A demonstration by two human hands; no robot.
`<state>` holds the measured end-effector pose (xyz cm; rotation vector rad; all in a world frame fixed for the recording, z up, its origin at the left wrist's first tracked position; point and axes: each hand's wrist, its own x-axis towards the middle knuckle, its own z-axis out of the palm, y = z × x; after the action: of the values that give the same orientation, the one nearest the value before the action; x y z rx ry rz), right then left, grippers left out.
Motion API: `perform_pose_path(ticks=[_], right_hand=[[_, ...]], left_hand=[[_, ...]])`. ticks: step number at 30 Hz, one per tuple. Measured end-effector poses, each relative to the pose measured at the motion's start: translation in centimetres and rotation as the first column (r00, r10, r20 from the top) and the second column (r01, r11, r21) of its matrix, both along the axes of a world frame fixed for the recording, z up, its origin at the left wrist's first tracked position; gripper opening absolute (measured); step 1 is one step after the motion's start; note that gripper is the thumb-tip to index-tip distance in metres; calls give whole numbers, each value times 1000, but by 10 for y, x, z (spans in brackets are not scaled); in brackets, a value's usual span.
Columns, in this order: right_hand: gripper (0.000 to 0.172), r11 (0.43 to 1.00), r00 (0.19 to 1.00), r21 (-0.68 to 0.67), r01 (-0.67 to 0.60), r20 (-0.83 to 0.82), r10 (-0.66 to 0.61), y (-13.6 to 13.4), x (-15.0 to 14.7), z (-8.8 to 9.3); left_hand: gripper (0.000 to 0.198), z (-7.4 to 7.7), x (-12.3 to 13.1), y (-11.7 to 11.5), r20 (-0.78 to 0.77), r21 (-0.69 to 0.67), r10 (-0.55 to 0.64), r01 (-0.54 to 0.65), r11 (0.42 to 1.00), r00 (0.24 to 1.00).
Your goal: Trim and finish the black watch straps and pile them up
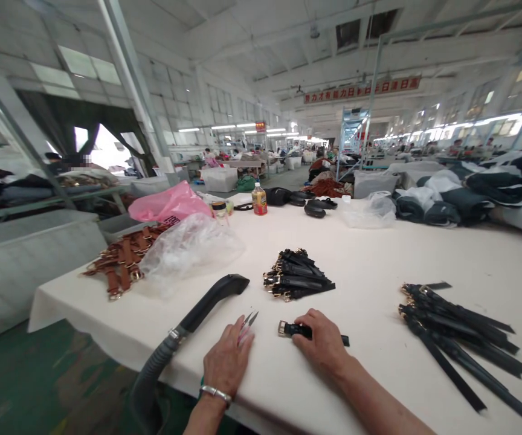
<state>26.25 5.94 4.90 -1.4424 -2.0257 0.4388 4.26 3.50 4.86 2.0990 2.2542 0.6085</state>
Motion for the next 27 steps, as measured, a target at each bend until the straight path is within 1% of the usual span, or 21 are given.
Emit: perform_pose_path(ticks=[3, 7, 9, 11, 14, 16, 18, 21, 24, 27], right_hand=[[17, 1000, 1000, 5, 11, -15, -11, 1, -1, -3], [14, 1000, 999, 7, 21, -30, -20, 3, -1, -4], [12, 1000, 999, 2, 17, -36, -17, 4, -1, -4], [11, 1000, 999, -4, 10, -38, -10, 4, -1, -3], [12, 1000, 999, -17, -20, -42, 19, 4, -2, -2], [15, 998, 997, -23, -53, -48, 52, 4, -2, -2], [16, 997, 996, -27, -79, -52, 77, 3, -2, -2], [14, 996, 995, -31, -87, -56, 85, 2, -3, -2], [14, 995, 992, -19, -101, -78, 99, 0, -3, -2], [13, 994, 989, -16, -108, -108, 105, 0, -3, -3]], left_hand=[[41, 0, -4, 3, 44, -34, 4, -3, 999, 999], [30, 4, -7, 9, 110, -104, 35, -24, 994, 993], [29, 7, -3, 11, 151, -142, 40, -18, 990, 988], [33, 10, 8, 13, 203, -160, 5, 28, 987, 979], [32, 11, 31, 14, 274, -150, -91, 136, 979, 957], [29, 10, 45, 16, 305, -159, -129, 184, 970, 944], [22, 7, 52, 17, 324, -177, -141, 206, 962, 935], [15, 4, 52, 18, 348, -202, -134, 214, 956, 928], [19, 2, 48, 17, 371, -217, -139, 231, 948, 918], [20, 2, 47, 17, 378, -224, -126, 222, 949, 917]])
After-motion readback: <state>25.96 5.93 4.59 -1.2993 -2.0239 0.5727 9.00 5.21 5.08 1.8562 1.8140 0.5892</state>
